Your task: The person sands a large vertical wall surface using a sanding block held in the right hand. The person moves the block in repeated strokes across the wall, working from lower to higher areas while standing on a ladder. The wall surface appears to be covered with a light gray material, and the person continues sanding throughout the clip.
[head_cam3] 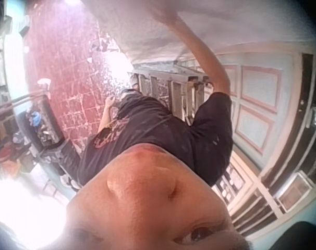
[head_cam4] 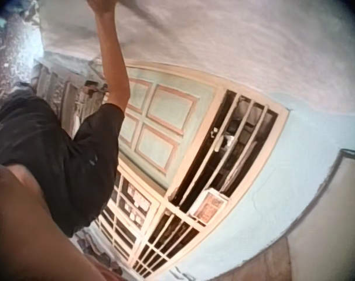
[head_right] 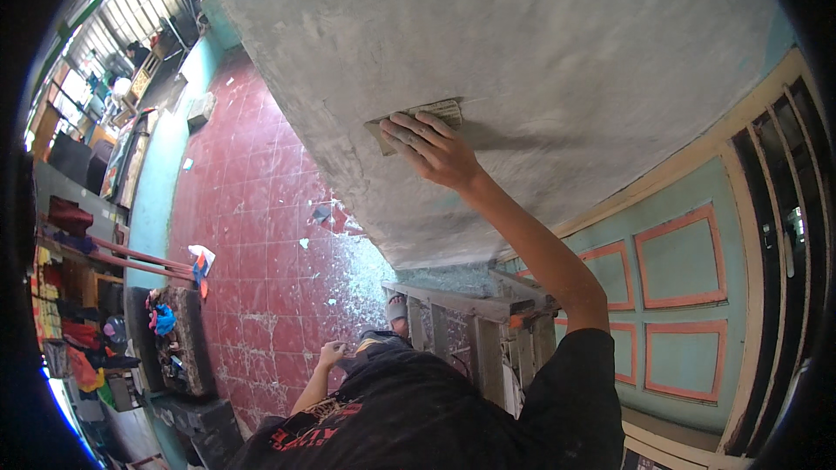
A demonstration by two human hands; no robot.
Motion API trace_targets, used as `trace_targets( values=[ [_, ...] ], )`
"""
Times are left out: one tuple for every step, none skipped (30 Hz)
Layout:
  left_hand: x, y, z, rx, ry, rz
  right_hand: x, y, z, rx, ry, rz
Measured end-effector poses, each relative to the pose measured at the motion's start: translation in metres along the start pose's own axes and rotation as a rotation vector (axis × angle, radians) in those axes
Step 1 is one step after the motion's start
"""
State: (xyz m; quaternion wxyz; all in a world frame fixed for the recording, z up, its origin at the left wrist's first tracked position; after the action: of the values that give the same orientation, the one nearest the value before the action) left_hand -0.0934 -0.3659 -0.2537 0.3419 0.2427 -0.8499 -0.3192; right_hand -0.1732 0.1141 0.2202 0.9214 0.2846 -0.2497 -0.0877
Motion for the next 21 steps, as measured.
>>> trace_targets(
  values=[
    [0.001,-0.005,0.002,0.008,-0.004,-0.015,0.002,0.002,0.005,0.003,0.009,0.005],
    [0.002,-0.009,0.004,0.017,-0.008,-0.031,0.004,0.004,0.011,-0.012,0.031,0.008],
    [0.001,-0.012,0.008,0.024,-0.017,-0.045,0.008,0.009,0.019,-0.028,0.049,0.007],
    [0.0,-0.013,0.011,0.012,-0.015,-0.04,0.011,0.014,0.028,-0.043,0.069,0.008],
    [-0.001,-0.014,0.016,0.002,-0.013,-0.036,0.013,0.02,0.037,-0.059,0.105,-0.001],
    [0.001,-0.012,0.019,-0.01,-0.008,-0.031,0.014,0.026,0.048,-0.075,0.144,-0.011],
    [0.002,-0.009,0.02,-0.021,0.01,-0.029,0.017,0.032,0.061,-0.09,0.184,-0.021],
    [0.002,-0.004,0.022,-0.03,0.028,-0.028,0.021,0.039,0.074,-0.111,0.204,-0.032],
    [0.001,0.002,0.024,-0.039,0.049,-0.026,0.028,0.047,0.089,-0.132,0.226,-0.042],
    [0.001,0.013,0.024,-0.053,0.045,-0.054,0.035,0.054,0.105,-0.15,0.247,-0.053],
    [0.002,0.026,0.021,-0.068,0.04,-0.084,0.045,0.06,0.122,-0.178,0.277,-0.06],
    [0.001,0.034,0.016,-0.079,0.038,-0.114,0.055,0.066,0.14,-0.208,0.307,-0.061],
    [-0.001,0.034,0.014,-0.063,0.036,-0.132,0.059,0.07,0.151,-0.242,0.337,-0.065],
    [-0.003,0.035,0.013,-0.048,0.033,-0.15,0.057,0.069,0.157,-0.236,0.372,-0.076],
    [-0.004,0.032,0.01,-0.031,0.034,-0.168,0.054,0.063,0.156,-0.216,0.348,-0.04],
    [-0.002,0.025,0.008,-0.028,0.036,-0.164,0.049,0.057,0.147,-0.203,0.319,-0.011],
    [-0.002,0.019,0.006,-0.026,0.037,-0.161,0.044,0.05,0.136,-0.189,0.29,0.018],
    [-0.005,0.01,0.005,-0.026,0.039,-0.163,0.034,0.04,0.121,-0.153,0.251,0.044],
    [-0.007,0.001,0.003,-0.023,0.055,-0.128,0.021,0.027,0.099,-0.115,0.212,0.068],
    [-0.006,-0.007,-0.001,-0.02,0.071,-0.09,0.009,0.014,0.077,-0.08,0.173,0.093],
    [-0.005,-0.018,-0.005,-0.015,0.087,-0.048,-0.001,0.003,0.056,-0.062,0.133,0.112]
  ],
)
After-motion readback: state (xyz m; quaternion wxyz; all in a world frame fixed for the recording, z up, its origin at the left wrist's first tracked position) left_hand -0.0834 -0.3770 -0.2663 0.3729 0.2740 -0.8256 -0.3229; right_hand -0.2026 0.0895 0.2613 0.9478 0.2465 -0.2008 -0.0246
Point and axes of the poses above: each hand's wrist, its own z-axis towards the middle knuckle, its own x-axis out of the back of the hand, y = z × x, the point moved 5 cm from there along z, towards the middle knuckle, and after that the axes turned 11 degrees about -z, right-handed, at the moved point
